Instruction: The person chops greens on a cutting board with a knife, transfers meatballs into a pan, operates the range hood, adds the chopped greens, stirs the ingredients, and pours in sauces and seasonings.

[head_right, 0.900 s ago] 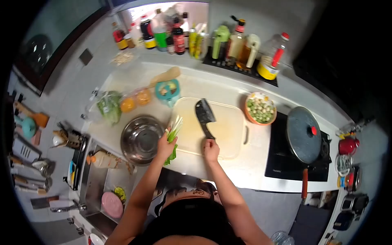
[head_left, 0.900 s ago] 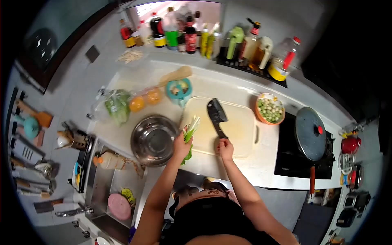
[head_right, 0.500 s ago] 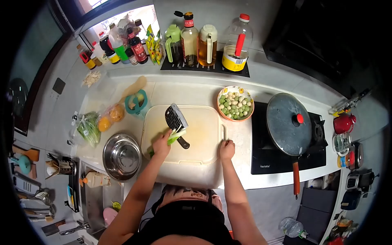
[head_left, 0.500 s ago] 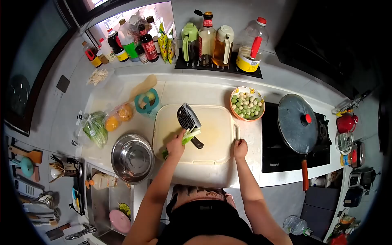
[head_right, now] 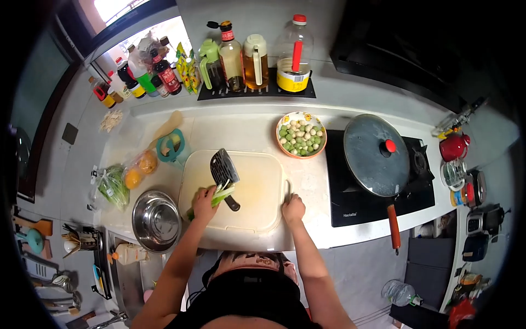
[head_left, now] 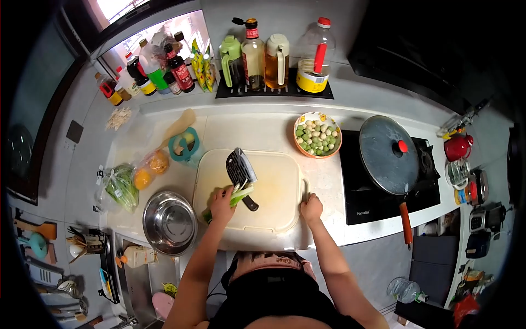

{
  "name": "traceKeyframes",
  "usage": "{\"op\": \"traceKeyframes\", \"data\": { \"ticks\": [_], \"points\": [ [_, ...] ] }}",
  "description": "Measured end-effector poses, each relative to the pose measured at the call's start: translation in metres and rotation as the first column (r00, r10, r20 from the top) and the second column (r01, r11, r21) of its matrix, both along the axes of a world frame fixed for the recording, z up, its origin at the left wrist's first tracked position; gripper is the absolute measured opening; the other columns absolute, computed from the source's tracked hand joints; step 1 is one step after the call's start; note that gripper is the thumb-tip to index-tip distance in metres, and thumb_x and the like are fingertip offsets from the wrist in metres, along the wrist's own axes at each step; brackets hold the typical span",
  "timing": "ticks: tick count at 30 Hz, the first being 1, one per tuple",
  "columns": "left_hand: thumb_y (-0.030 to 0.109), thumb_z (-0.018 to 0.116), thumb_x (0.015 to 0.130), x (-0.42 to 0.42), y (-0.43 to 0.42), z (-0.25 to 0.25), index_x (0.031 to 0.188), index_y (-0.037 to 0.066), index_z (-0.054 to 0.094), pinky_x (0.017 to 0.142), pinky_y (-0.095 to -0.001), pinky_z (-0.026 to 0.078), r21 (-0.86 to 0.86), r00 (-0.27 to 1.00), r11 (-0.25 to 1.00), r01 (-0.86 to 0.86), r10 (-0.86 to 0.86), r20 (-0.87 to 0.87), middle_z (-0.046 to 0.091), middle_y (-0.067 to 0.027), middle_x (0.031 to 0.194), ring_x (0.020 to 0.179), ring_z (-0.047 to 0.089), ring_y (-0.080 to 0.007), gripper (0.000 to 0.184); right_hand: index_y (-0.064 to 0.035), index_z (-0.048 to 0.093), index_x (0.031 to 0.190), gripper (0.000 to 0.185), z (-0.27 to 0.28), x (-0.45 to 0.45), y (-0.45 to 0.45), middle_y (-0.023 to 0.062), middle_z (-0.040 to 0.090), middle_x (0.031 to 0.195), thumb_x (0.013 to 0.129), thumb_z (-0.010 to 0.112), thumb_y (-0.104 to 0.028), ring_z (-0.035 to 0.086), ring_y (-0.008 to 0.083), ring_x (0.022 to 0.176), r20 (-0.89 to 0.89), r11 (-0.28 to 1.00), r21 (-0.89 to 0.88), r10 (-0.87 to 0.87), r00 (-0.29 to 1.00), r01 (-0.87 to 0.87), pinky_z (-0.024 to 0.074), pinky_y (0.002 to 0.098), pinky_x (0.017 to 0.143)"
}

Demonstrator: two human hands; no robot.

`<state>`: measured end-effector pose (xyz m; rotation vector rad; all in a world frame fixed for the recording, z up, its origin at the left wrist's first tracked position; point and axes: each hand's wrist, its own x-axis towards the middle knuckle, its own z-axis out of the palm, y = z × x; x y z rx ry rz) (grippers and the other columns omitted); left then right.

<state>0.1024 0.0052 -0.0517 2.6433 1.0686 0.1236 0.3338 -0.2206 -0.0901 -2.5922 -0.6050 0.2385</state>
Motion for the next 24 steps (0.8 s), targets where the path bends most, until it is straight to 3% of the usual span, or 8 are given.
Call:
{"op": "traceKeyframes", "data": {
  "ticks": [7, 11, 14, 16, 18, 19, 22, 24],
  "points": [
    [0.021, 0.070, 0.069, 0.002, -0.011, 0.007, 0.126, 0.023, 0.045, 0.067, -0.0432, 0.050, -0.098, 0.995, 0.995, 0.015, -0.005, 0.097, 0.054, -0.0123, 0.098, 0.082, 0.059, -0.0315, 0.062, -0.0002, 0.055, 0.085, 0.020, 0.010, 0.009, -0.019, 0.0188, 0.060, 0.080, 0.068, 0.059, -0.011, 0.058, 0.0365, 0.074, -0.033, 0.999, -0.044, 0.028, 0.999, -0.030, 0.0485, 0.0436, 0.067],
    [0.025, 0.072, 0.068, 0.007, -0.002, 0.010, 0.128, 0.022, 0.042, 0.068, -0.0410, 0.050, -0.041, 0.996, 0.995, -0.094, 0.094, -0.005, 0.054, -0.0111, 0.104, 0.086, 0.059, -0.0301, 0.068, -0.0020, 0.056, 0.088, 0.018, 0.032, -0.016, -0.002, 0.0154, 0.056, 0.084, 0.073, 0.058, -0.011, 0.053, 0.0337, 0.076, 0.495, 0.991, 0.116, 0.002, 0.869, -0.068, 0.0434, 0.0437, 0.065],
    [0.031, 0.074, 0.066, 0.011, 0.007, 0.020, 0.129, 0.019, 0.040, 0.073, -0.0422, 0.049, -0.055, 0.987, 0.988, -0.142, 0.137, -0.081, 0.054, -0.0126, 0.107, 0.095, 0.057, -0.0309, 0.072, -0.0005, 0.056, 0.099, 0.027, 0.058, -0.056, 0.033, 0.0180, 0.057, 0.091, 0.073, 0.058, -0.007, 0.054, 0.0349, 0.082, 0.275, 0.887, 0.289, 0.284, 0.919, -0.361, 0.0460, 0.0432, 0.071],
    [0.041, 0.074, 0.064, 0.012, 0.008, 0.025, 0.138, 0.015, 0.026, 0.091, -0.0467, 0.039, -0.026, 0.963, 0.993, -0.118, 0.107, -0.249, 0.046, -0.0162, 0.119, 0.111, 0.046, -0.0322, 0.093, -0.0001, 0.053, 0.107, 0.036, 0.050, -0.090, 0.064, 0.0207, 0.056, 0.098, 0.074, 0.060, -0.012, 0.054, 0.0370, 0.090, 0.221, 0.798, 0.359, 0.432, 0.875, -0.484, 0.0460, 0.0438, 0.079],
    [0.044, 0.074, 0.063, 0.012, 0.004, 0.045, 0.142, 0.014, 0.019, 0.100, -0.0493, 0.030, 0.006, 0.935, 0.995, -0.103, 0.099, -0.339, 0.041, -0.0180, 0.126, 0.120, 0.039, -0.0325, 0.101, 0.0000, 0.050, 0.113, 0.045, 0.057, -0.115, 0.091, 0.0194, 0.055, 0.108, 0.070, 0.062, -0.012, 0.055, 0.0359, 0.092, 0.156, 0.810, 0.282, 0.491, 0.857, -0.515, 0.0470, 0.0403, 0.083],
    [0.045, 0.073, 0.065, 0.009, 0.005, 0.053, 0.143, 0.011, 0.014, 0.105, -0.0517, 0.021, -0.112, 0.942, 0.988, -0.111, 0.069, -0.327, 0.035, -0.0167, 0.135, 0.127, 0.032, -0.0312, 0.104, -0.0001, 0.046, 0.118, 0.051, 0.047, -0.122, 0.102, 0.0174, 0.055, 0.106, 0.071, 0.061, -0.013, 0.056, 0.0337, 0.090, 0.215, 0.816, 0.208, 0.500, 0.839, -0.540, 0.0486, 0.0400, 0.079],
    [0.043, 0.070, 0.070, -0.010, 0.014, 0.019, 0.143, 0.012, 0.014, 0.105, -0.0525, 0.022, -0.058, 0.996, 0.996, 0.073, -0.075, -0.037, 0.032, -0.0145, 0.140, 0.127, 0.032, -0.0328, 0.098, -0.0004, 0.046, 0.118, 0.049, 0.026, -0.125, 0.132, 0.0169, 0.055, 0.100, 0.073, 0.060, -0.012, 0.056, 0.0313, 0.087, 0.223, 0.860, 0.017, 0.493, 0.841, -0.509, 0.0499, 0.0395, 0.074],
    [0.033, 0.064, 0.079, -0.017, 0.018, 0.006, 0.143, 0.012, 0.018, 0.104, -0.0506, 0.025, -0.079, 0.993, 0.990, 0.119, -0.120, 0.001, 0.032, -0.0114, 0.141, 0.125, 0.034, -0.0315, 0.082, -0.0002, 0.043, 0.118, 0.052, 0.025, -0.121, 0.141, 0.0177, 0.054, 0.098, 0.071, 0.061, -0.015, 0.056, 0.0308, 0.086, 0.148, 0.891, -0.132, 0.450, 0.881, -0.433, 0.0504, 0.0405, 0.071]
  ]
}}
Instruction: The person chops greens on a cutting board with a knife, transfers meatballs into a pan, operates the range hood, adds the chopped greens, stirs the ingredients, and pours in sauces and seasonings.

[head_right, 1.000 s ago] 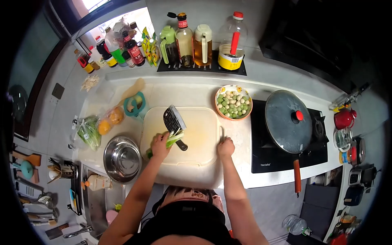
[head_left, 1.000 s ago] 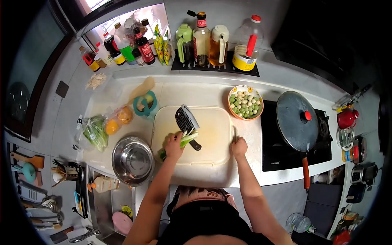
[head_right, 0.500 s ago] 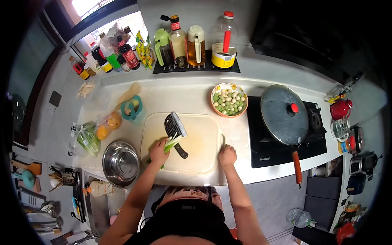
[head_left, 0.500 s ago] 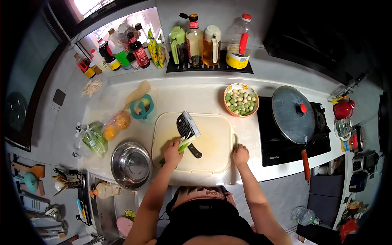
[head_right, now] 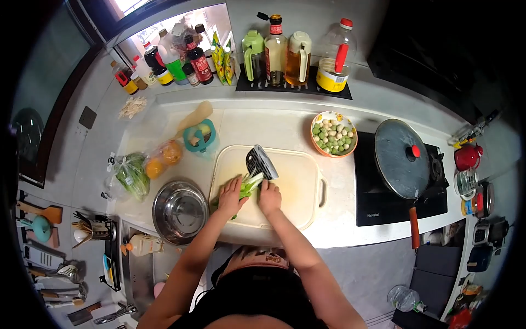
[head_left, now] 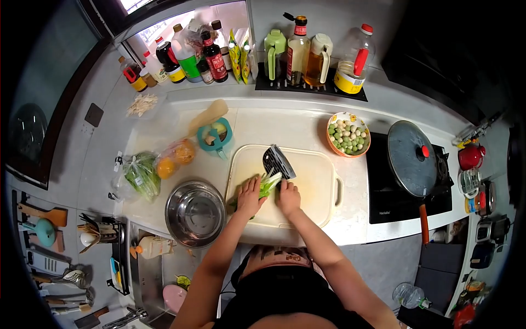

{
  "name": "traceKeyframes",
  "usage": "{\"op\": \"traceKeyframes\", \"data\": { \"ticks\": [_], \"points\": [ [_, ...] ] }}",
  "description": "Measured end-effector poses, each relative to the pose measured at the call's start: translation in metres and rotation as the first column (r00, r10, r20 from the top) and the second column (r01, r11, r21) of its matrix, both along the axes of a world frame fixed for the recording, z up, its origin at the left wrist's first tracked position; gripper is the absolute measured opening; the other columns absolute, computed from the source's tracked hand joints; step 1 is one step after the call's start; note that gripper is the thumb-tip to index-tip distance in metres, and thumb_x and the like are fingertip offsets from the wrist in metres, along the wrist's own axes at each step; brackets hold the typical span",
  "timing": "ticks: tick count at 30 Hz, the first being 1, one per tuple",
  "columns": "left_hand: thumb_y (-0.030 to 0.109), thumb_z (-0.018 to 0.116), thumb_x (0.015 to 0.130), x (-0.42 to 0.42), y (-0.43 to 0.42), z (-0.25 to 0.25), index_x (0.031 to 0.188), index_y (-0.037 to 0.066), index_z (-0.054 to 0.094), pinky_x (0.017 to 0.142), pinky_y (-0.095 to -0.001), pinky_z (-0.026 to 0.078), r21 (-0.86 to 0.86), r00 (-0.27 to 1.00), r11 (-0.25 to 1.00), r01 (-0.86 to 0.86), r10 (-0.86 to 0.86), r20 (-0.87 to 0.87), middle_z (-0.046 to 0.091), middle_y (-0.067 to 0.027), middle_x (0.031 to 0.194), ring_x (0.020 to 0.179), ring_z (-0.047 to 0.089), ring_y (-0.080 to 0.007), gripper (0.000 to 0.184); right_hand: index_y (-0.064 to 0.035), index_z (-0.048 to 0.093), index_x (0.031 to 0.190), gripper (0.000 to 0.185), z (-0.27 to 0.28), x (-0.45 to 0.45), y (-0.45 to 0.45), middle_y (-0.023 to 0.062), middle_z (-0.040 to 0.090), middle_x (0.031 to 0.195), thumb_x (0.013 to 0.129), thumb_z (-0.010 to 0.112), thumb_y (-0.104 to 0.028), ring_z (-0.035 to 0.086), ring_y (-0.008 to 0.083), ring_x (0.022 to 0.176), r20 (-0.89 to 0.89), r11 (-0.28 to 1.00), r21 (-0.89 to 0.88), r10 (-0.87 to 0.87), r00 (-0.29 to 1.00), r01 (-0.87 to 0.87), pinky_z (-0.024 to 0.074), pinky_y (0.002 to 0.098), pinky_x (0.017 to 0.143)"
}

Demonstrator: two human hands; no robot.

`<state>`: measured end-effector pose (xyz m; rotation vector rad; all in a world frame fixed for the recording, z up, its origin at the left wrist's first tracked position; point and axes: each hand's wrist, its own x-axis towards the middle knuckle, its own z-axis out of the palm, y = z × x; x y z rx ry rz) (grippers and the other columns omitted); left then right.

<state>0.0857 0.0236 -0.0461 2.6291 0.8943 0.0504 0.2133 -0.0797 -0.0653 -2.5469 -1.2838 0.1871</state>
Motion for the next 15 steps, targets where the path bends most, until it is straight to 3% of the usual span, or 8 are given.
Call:
{"op": "traceKeyframes", "data": {
  "ticks": [3, 4, 9, 12, 13, 15],
  "points": [
    [0.022, 0.060, 0.083, -0.003, 0.004, -0.015, 0.141, 0.014, 0.026, 0.100, -0.0471, 0.031, -0.004, 1.000, 1.000, -0.005, 0.005, 0.027, 0.036, -0.0089, 0.138, 0.120, 0.039, -0.0304, 0.068, -0.0020, 0.044, 0.112, 0.058, 0.039, 0.021, -0.017, 0.0175, 0.055, 0.100, 0.065, 0.067, -0.026, 0.056, 0.0317, 0.091, -0.078, 0.988, -0.126, -0.100, 0.992, 0.089, 0.0498, 0.0418, 0.075],
    [0.020, 0.061, 0.081, -0.002, 0.004, -0.015, 0.139, 0.012, 0.028, 0.098, -0.0463, 0.033, 0.026, 0.999, 1.000, -0.010, 0.009, 0.037, 0.039, -0.0091, 0.135, 0.118, 0.040, -0.0303, 0.067, -0.0026, 0.041, 0.118, 0.064, 0.056, 0.027, -0.024, 0.0160, 0.055, 0.101, 0.063, 0.067, -0.019, 0.056, 0.0314, 0.093, -0.092, 0.974, -0.186, -0.147, 0.985, 0.128, 0.0498, 0.0398, 0.076],
    [0.016, 0.064, 0.076, 0.014, 0.002, -0.015, 0.134, 0.010, 0.037, 0.091, -0.0439, 0.038, 0.073, 0.991, 0.997, 0.014, -0.023, 0.130, 0.047, -0.0083, 0.124, 0.109, 0.045, -0.0286, 0.065, -0.0079, 0.051, 0.107, 0.045, 0.056, 0.040, -0.085, 0.0167, 0.060, 0.090, 0.066, 0.064, -0.020, 0.060, 0.0339, 0.080, -0.071, 0.961, -0.016, -0.276, 0.959, 0.275, 0.0502, 0.0426, 0.068],
    [0.016, 0.063, 0.074, 0.038, -0.006, -0.012, 0.131, 0.011, 0.040, 0.087, -0.0411, 0.038, 0.103, 0.982, 0.988, 0.114, -0.128, 0.138, 0.049, -0.0060, 0.120, 0.105, 0.046, -0.0264, 0.062, -0.0066, 0.053, 0.102, 0.034, 0.062, 0.036, -0.103, 0.0187, 0.061, 0.083, 0.072, 0.061, -0.021, 0.060, 0.0371, 0.070, -0.146, 0.904, 0.219, -0.342, 0.928, 0.368, 0.0488, 0.0448, 0.063],
    [0.022, 0.062, 0.076, 0.045, -0.009, -0.010, 0.131, 0.011, 0.041, 0.086, -0.0414, 0.037, 0.133, 0.983, 0.982, 0.134, -0.148, 0.106, 0.049, -0.0064, 0.123, 0.104, 0.046, -0.0260, 0.060, -0.0015, 0.052, 0.103, 0.034, 0.071, 0.034, -0.105, 0.0200, 0.061, 0.083, 0.080, 0.059, -0.025, 0.060, 0.0376, 0.070, -0.191, 0.914, 0.199, -0.318, 0.929, 0.354, 0.0485, 0.0449, 0.062],
    [0.027, 0.062, 0.077, 0.053, -0.020, 0.000, 0.129, 0.010, 0.043, 0.085, -0.0423, 0.036, 0.165, 0.985, 0.979, 0.116, -0.135, 0.105, 0.048, -0.0065, 0.125, 0.104, 0.046, -0.0256, 0.058, -0.0014, 0.052, 0.102, 0.031, 0.075, 0.029, -0.104, 0.0204, 0.061, 0.080, 0.083, 0.057, -0.026, 0.060, 0.0376, 0.067, -0.227, 0.912, 0.238, -0.282, 0.932, 0.333, 0.0484, 0.0440, 0.059]
  ]
}}
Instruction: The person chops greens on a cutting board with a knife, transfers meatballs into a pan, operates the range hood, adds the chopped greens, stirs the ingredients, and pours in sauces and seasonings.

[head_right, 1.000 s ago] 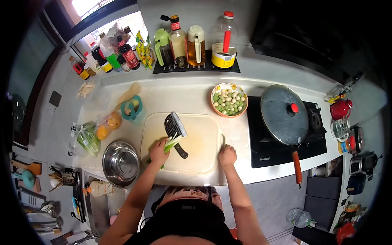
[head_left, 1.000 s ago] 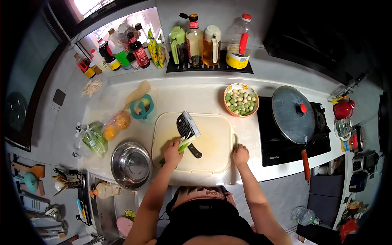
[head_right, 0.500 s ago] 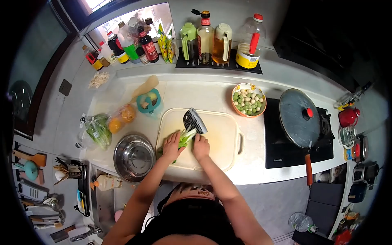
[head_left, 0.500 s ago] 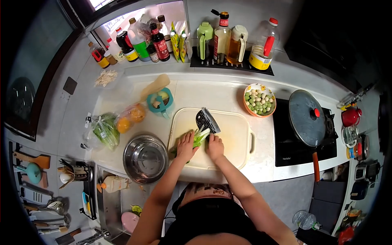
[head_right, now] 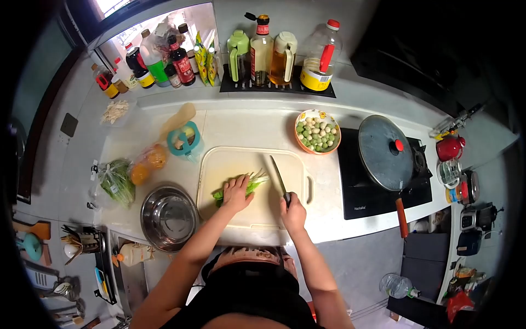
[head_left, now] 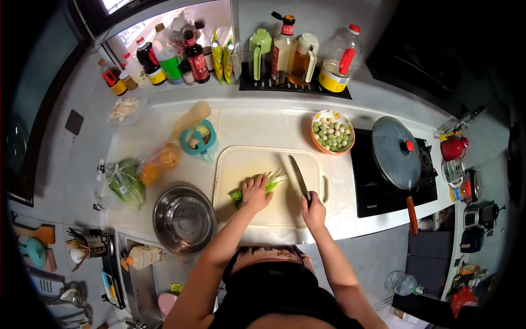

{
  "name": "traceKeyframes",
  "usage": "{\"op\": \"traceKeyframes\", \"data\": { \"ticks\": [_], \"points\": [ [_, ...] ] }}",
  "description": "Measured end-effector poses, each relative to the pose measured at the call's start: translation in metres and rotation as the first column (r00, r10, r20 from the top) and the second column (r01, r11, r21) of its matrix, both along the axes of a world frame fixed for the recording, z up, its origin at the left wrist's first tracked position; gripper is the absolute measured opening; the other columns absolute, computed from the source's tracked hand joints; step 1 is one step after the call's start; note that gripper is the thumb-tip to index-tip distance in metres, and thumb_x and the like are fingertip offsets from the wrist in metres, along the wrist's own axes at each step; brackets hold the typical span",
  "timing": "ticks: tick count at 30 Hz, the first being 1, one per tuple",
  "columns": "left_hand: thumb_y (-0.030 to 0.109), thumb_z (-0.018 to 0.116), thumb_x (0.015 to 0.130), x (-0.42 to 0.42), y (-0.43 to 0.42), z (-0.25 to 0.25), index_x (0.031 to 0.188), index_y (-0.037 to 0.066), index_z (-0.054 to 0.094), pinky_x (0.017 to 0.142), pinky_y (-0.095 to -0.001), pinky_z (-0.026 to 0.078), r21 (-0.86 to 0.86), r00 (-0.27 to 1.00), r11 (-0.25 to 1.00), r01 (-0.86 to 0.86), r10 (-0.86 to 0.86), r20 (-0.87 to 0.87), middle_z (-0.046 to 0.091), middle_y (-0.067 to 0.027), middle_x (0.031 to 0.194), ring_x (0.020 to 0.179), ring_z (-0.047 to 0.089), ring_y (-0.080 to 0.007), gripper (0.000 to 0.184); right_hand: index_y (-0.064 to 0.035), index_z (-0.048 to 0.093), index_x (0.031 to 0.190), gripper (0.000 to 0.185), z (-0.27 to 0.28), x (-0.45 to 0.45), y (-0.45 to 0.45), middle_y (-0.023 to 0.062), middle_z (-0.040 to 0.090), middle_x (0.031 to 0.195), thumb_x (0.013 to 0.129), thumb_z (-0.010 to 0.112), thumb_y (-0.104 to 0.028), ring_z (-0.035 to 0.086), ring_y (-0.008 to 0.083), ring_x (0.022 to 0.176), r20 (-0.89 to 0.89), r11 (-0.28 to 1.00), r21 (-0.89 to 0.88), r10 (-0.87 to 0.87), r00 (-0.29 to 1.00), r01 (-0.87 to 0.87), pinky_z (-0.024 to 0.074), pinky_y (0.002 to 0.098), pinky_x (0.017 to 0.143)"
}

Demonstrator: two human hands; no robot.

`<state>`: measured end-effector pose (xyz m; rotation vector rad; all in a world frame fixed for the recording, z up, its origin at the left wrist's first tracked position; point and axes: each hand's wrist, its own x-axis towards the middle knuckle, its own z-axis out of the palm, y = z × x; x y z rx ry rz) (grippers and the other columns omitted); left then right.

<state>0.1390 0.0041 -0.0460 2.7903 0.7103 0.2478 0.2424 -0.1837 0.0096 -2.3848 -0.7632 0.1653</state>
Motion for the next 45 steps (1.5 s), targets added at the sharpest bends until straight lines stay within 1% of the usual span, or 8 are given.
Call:
{"op": "traceKeyframes", "data": {
  "ticks": [2, 7, 14, 20, 26, 37, 42, 45],
  "points": [
    [0.034, 0.059, 0.079, 0.001, -0.005, 0.000, 0.126, 0.011, 0.048, 0.085, -0.0439, 0.035, 0.035, 1.000, 0.999, -0.012, 0.012, 0.007, 0.048, -0.0046, 0.128, 0.102, 0.047, -0.0247, 0.053, -0.0014, 0.052, 0.100, 0.030, 0.004, -0.007, 0.005, 0.0211, 0.062, 0.076, 0.087, 0.055, -0.028, 0.060, 0.0374, 0.063, 0.027, 0.999, -0.005, 0.043, 0.999, -0.043, 0.0484, 0.0429, 0.055],
    [0.029, 0.060, 0.079, 0.001, -0.010, -0.021, 0.122, 0.014, 0.053, 0.084, -0.0419, 0.036, 0.172, 0.998, 0.985, -0.023, 0.014, 0.054, 0.052, -0.0004, 0.123, 0.099, 0.048, -0.0222, 0.046, 0.0004, 0.049, 0.094, 0.031, 0.003, -0.016, 0.023, 0.0219, 0.062, 0.074, 0.088, 0.053, -0.029, 0.060, 0.0377, 0.060, 0.029, 0.989, -0.118, 0.097, 0.995, -0.093, 0.0493, 0.0437, 0.053],
    [0.027, 0.061, 0.078, 0.000, -0.011, -0.029, 0.120, 0.015, 0.055, 0.085, -0.0406, 0.035, 0.206, 0.993, 0.978, -0.040, 0.015, 0.118, 0.052, 0.0000, 0.122, 0.101, 0.047, -0.0218, 0.044, 0.0023, 0.047, 0.091, 0.031, -0.015, -0.014, 0.039, 0.0236, 0.060, 0.068, 0.089, 0.052, -0.028, 0.060, 0.0389, 0.057, -0.018, 0.971, -0.192, 0.138, 0.990, -0.139, 0.0494, 0.0450, 0.051],
    [0.028, 0.059, 0.080, -0.003, -0.011, -0.021, 0.116, 0.016, 0.058, 0.085, -0.0413, 0.036, 0.134, 0.982, 0.990, -0.043, 0.018, 0.188, 0.054, 0.0001, 0.120, 0.101, 0.048, -0.0233, 0.038, 0.0021, 0.048, 0.093, 0.030, -0.038, -0.010, 0.045, 0.0238, 0.060, 0.064, 0.089, 0.052, -0.028, 0.060, 0.0401, 0.058, -0.028, 0.996, -0.048, 0.073, 0.997, -0.074, 0.0486, 0.0459, 0.051],
    [0.022, 0.061, 0.078, 0.001, -0.010, -0.022, 0.110, 0.016, 0.062, 0.082, -0.0383, 0.036, 0.111, 0.964, 0.989, -0.097, 0.066, 0.256, 0.056, 0.0024, 0.114, 0.098, 0.048, -0.0206, 0.032, 0.0017, 0.049, 0.093, 0.027, -0.001, -0.017, 0.038, 0.0233, 0.058, 0.061, 0.089, 0.054, -0.025, 0.058, 0.0403, 0.056, -0.022, 0.994, 0.072, 0.085, 0.996, -0.083, 0.0455, 0.0456, 0.049],
    [0.022, 0.059, 0.078, 0.001, -0.014, -0.023, 0.106, 0.016, 0.064, 0.082, -0.0368, 0.037, 0.139, 0.965, 0.981, -0.136, 0.099, 0.242, 0.058, 0.0036, 0.112, 0.098, 0.049, -0.0203, 0.029, -0.0011, 0.045, 0.087, 0.028, -0.015, -0.036, 0.043, 0.0203, 0.059, 0.064, 0.088, 0.053, -0.028, 0.060, 0.0384, 0.055, 0.026, 0.951, -0.237, 0.208, 0.978, -0.196, 0.0499, 0.0439, 0.049],
    [0.018, 0.056, 0.080, -0.002, -0.013, -0.012, 0.112, 0.013, 0.060, 0.083, -0.0375, 0.036, 0.107, 0.960, 0.989, -0.099, 0.066, 0.273, 0.059, 0.0007, 0.109, 0.097, 0.050, -0.0223, 0.033, 0.0003, 0.046, 0.092, 0.028, -0.033, -0.032, 0.055, 0.0224, 0.060, 0.064, 0.088, 0.052, -0.027, 0.060, 0.0386, 0.056, 0.016, 0.988, -0.064, 0.140, 0.990, -0.139, 0.0491, 0.0448, 0.049],
    [0.018, 0.057, 0.080, -0.002, -0.007, -0.013, 0.110, 0.011, 0.057, 0.083, -0.0395, 0.036, -0.067, 0.978, 0.990, -0.128, 0.137, 0.154, 0.061, -0.0032, 0.103, 0.097, 0.051, -0.0231, 0.030, 0.0007, 0.047, 0.094, 0.028, -0.030, -0.024, 0.055, 0.0228, 0.059, 0.063, 0.089, 0.053, -0.026, 0.059, 0.0394, 0.057, -0.023, 0.993, -0.037, 0.108, 0.994, -0.109, 0.0475, 0.0454, 0.049]
  ]
}}
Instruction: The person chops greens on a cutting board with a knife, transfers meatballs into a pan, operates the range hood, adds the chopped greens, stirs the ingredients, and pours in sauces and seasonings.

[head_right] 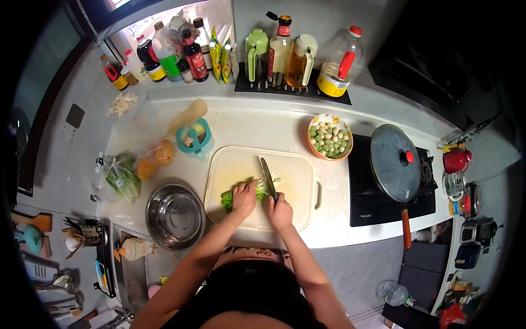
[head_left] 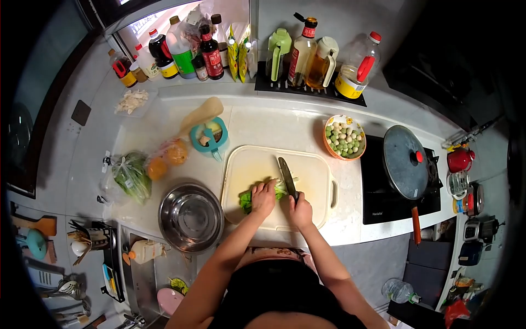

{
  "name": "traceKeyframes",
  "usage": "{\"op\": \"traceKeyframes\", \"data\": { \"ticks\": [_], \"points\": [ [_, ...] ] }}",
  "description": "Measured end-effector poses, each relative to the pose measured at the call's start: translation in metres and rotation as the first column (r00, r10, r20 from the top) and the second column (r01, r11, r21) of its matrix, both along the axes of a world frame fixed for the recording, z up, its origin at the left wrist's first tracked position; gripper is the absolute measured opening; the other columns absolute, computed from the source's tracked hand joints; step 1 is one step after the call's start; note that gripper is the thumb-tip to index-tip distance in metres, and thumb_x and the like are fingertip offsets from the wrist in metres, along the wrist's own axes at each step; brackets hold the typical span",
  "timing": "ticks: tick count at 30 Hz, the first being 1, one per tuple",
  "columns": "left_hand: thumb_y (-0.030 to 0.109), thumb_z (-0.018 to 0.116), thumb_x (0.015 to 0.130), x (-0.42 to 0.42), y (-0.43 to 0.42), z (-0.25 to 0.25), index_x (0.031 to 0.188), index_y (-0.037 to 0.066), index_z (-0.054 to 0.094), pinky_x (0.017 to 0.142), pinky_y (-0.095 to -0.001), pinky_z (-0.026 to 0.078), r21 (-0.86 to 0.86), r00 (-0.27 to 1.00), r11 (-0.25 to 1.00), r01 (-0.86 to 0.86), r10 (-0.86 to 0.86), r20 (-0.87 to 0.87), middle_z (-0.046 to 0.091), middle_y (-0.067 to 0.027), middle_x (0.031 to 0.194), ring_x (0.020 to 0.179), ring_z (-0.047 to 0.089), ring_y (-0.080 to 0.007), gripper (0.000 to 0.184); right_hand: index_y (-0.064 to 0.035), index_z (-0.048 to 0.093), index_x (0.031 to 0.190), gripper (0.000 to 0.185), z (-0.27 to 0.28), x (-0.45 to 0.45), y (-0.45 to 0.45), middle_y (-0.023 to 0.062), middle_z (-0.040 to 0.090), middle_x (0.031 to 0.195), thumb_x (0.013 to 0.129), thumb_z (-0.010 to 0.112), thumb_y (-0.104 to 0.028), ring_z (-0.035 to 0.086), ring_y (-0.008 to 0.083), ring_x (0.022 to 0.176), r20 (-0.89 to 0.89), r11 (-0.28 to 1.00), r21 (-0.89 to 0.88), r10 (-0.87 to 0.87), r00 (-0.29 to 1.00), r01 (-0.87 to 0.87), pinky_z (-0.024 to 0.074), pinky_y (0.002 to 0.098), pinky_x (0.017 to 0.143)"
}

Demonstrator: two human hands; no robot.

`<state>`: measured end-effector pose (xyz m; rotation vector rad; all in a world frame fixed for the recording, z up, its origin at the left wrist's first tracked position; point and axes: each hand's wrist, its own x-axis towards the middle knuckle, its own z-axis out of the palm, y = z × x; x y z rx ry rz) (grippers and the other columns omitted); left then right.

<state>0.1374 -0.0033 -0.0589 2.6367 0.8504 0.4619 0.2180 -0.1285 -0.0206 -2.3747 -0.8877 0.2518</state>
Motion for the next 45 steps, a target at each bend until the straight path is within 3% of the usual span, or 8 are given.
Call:
{"op": "traceKeyframes", "data": {
  "ticks": [6, 17, 23, 26, 27, 30, 36, 45],
  "points": [
    [0.015, 0.059, 0.078, 0.000, 0.003, -0.015, 0.098, 0.010, 0.057, 0.083, -0.0405, 0.036, -0.020, 0.995, 1.000, -0.001, 0.003, 0.102, 0.062, -0.0036, 0.099, 0.095, 0.052, -0.0241, 0.020, 0.0001, 0.049, 0.094, 0.026, 0.045, -0.011, -0.021, 0.0215, 0.058, 0.061, 0.089, 0.054, -0.025, 0.058, 0.0395, 0.056, -0.048, 0.997, 0.073, 0.017, 0.999, -0.014, 0.0444, 0.0460, 0.049],
    [0.011, 0.063, 0.072, 0.002, 0.001, -0.020, 0.084, 0.007, 0.052, 0.081, -0.0401, 0.038, 0.065, 0.989, 0.997, -0.032, 0.023, 0.145, 0.058, -0.0076, 0.087, 0.091, 0.051, -0.0266, 0.016, 0.0032, 0.044, 0.090, 0.030, 0.024, -0.030, -0.011, 0.0227, 0.058, 0.060, 0.088, 0.053, -0.026, 0.058, 0.0389, 0.053, 0.012, 0.971, -0.191, 0.147, 0.989, -0.143, 0.0475, 0.0448, 0.047],
    [0.018, 0.060, 0.075, 0.000, 0.005, -0.011, 0.094, 0.005, 0.056, 0.086, -0.0424, 0.036, -0.036, 0.999, 0.999, 0.014, -0.013, 0.040, 0.058, -0.0093, 0.103, 0.100, 0.050, -0.0266, 0.024, 0.0023, 0.046, 0.092, 0.028, -0.008, -0.031, -0.003, 0.0229, 0.059, 0.061, 0.088, 0.053, -0.024, 0.059, 0.0384, 0.054, 0.066, 0.995, -0.048, 0.086, 0.994, -0.083, 0.0483, 0.0427, 0.047],
    [0.024, 0.059, 0.077, -0.018, 0.007, 0.026, 0.112, 0.004, 0.054, 0.094, -0.0430, 0.033, 0.206, 0.994, 0.977, 0.056, -0.074, 0.083, 0.052, -0.0120, 0.120, 0.111, 0.046, -0.0278, 0.040, 0.0012, 0.045, 0.096, 0.030, -0.007, -0.029, -0.004, 0.0229, 0.060, 0.063, 0.089, 0.051, -0.028, 0.060, 0.0389, 0.056, 0.050, 0.996, -0.041, 0.076, 0.996, -0.074, 0.0491, 0.0447, 0.050],
    [0.033, 0.054, 0.081, -0.025, 0.010, 0.025, 0.121, 0.008, 0.052, 0.101, -0.0478, 0.027, 0.056, 0.994, 0.993, 0.104, -0.103, -0.029, 0.043, -0.0110, 0.133, 0.120, 0.039, -0.0303, 0.047, 0.0012, 0.046, 0.095, 0.030, -0.004, -0.027, -0.003, 0.0230, 0.060, 0.063, 0.089, 0.051, -0.028, 0.060, 0.0392, 0.056, 0.019, 0.997, -0.038, 0.072, 0.997, -0.071, 0.0489, 0.0451, 0.050],
    [0.026, 0.062, 0.079, -0.041, 0.017, 0.011, 0.111, 0.006, 0.059, 0.096, -0.0427, 0.036, -0.166, 0.978, 0.977, 0.134, -0.103, 0.183, 0.049, -0.0115, 0.126, 0.112, 0.048, -0.0307, 0.037, 0.0012, 0.047, 0.094, 0.029, 0.005, -0.016, -0.003, 0.0233, 0.059, 0.062, 0.089, 0.051, -0.027, 0.059, 0.0400, 0.057, -0.054, 0.998, -0.024, 0.058, 0.997, -0.059, 0.0483, 0.0460, 0.051],
    [0.013, 0.063, 0.078, -0.041, 0.013, -0.008, 0.100, 0.004, 0.062, 0.088, -0.0387, 0.043, -0.109, 0.949, 0.981, 0.161, -0.123, 0.290, 0.058, -0.0105, 0.113, 0.102, 0.055, -0.0289, 0.024, 0.0017, 0.048, 0.091, 0.029, 0.041, -0.019, -0.016, 0.0235, 0.059, 0.062, 0.089, 0.052, -0.026, 0.059, 0.0397, 0.057, -0.098, 0.995, 0.053, 0.090, 0.991, -0.085, 0.0475, 0.0459, 0.051],
    [0.012, 0.063, 0.077, -0.039, 0.009, -0.017, 0.097, 0.005, 0.063, 0.087, -0.0401, 0.043, -0.066, 0.952, 0.991, 0.119, -0.096, 0.290, 0.059, -0.0090, 0.110, 0.102, 0.055, -0.0288, 0.021, 0.0017, 0.044, 0.086, 0.030, 0.045, -0.024, -0.015, 0.0215, 0.058, 0.058, 0.089, 0.052, -0.028, 0.060, 0.0377, 0.054, -0.038, 0.957, -0.170, 0.230, 0.972, -0.233, 0.0491, 0.0436, 0.049]
  ]
}}
